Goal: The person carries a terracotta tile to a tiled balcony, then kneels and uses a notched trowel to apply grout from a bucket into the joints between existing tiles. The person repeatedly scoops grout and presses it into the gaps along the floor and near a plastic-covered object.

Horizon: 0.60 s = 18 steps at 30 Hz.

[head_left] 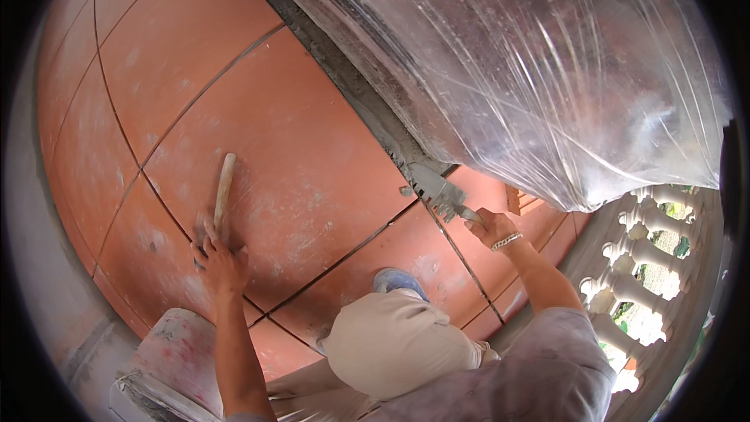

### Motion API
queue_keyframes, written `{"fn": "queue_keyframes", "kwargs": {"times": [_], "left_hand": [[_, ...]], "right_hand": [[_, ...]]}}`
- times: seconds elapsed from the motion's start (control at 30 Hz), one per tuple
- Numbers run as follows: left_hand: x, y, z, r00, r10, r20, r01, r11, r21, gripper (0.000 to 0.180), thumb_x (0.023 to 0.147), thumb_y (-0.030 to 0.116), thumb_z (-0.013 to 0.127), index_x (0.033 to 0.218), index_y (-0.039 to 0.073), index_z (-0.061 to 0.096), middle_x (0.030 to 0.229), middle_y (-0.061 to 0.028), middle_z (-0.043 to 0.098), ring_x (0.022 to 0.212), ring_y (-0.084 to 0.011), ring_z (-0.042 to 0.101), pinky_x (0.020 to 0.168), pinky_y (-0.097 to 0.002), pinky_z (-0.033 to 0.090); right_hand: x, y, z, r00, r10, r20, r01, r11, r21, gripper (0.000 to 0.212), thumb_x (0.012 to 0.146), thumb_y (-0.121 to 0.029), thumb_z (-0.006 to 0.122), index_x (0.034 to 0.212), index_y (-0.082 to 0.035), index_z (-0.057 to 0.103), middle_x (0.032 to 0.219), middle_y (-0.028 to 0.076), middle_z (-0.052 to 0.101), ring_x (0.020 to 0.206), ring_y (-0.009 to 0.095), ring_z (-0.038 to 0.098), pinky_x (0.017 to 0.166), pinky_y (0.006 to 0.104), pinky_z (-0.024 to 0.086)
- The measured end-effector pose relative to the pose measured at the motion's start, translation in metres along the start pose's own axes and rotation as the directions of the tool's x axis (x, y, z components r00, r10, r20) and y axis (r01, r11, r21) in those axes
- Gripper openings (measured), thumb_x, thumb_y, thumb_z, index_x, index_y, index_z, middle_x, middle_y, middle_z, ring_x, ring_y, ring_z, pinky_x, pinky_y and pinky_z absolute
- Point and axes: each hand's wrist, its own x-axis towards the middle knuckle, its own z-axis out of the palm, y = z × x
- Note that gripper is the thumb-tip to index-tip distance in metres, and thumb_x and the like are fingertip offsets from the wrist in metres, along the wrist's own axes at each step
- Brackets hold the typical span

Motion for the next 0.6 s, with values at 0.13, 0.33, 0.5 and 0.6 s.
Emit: {"fn": "queue_keyframes", "kwargs": {"times": [0.13, 0.33, 0.5, 0.6], "left_hand": [[0.000, 0.002, 0.000, 1.000, -0.023, 0.005, 0.023, 1.000, 0.002, 0.111, 0.080, 0.032, 0.079, 0.161, 0.017, 0.005, 0.155, -0.0161, 0.036, 0.148, -0.0464, 0.019, 0.109, -0.0717, 0.026], [0.000, 0.004, -0.004, 0.999, -0.031, 0.036, 0.032, 0.999, -0.017, 0.109, 0.081, 0.030, 0.078, 0.161, 0.017, 0.005, 0.155, -0.0155, 0.036, 0.148, -0.0466, 0.019, 0.110, -0.0715, 0.026], [0.000, 0.003, -0.001, 1.000, -0.005, 0.000, 0.005, 0.999, 0.041, 0.107, 0.083, 0.035, 0.076, 0.161, 0.016, 0.006, 0.154, -0.0163, 0.036, 0.147, -0.0486, 0.020, 0.109, -0.0712, 0.029], [-0.003, 0.002, -0.001, 1.000, 0.007, 0.000, -0.007, 0.999, 0.042, 0.106, 0.083, 0.037, 0.075, 0.161, 0.015, 0.006, 0.154, -0.0168, 0.037, 0.146, -0.0497, 0.021, 0.108, -0.0713, 0.029]], "right_hand": [[0.014, 0.003, 0.005, 0.999, -0.041, 0.006, 0.041, 0.999, 0.032, 0.055, 0.094, -0.060, 0.054, 0.102, -0.006, 0.062, 0.081, 0.022, 0.070, 0.082, 0.043, 0.068, 0.074, 0.0521, 0.054], [0.011, 0.002, 0.007, 0.999, 0.006, 0.043, -0.009, 0.997, 0.070, 0.057, 0.094, -0.060, 0.053, 0.105, -0.005, 0.061, 0.084, 0.024, 0.070, 0.085, 0.043, 0.068, 0.076, 0.0519, 0.054], [0.014, 0.000, 0.007, 1.000, -0.017, -0.005, 0.017, 0.995, 0.093, 0.054, 0.095, -0.057, 0.054, 0.105, -0.004, 0.060, 0.083, 0.024, 0.069, 0.084, 0.044, 0.068, 0.075, 0.0518, 0.053], [0.013, 0.002, 0.005, 1.000, -0.029, 0.003, 0.028, 0.993, 0.111, 0.053, 0.095, -0.055, 0.055, 0.105, -0.004, 0.060, 0.082, 0.024, 0.069, 0.083, 0.044, 0.068, 0.074, 0.0516, 0.053]]}}
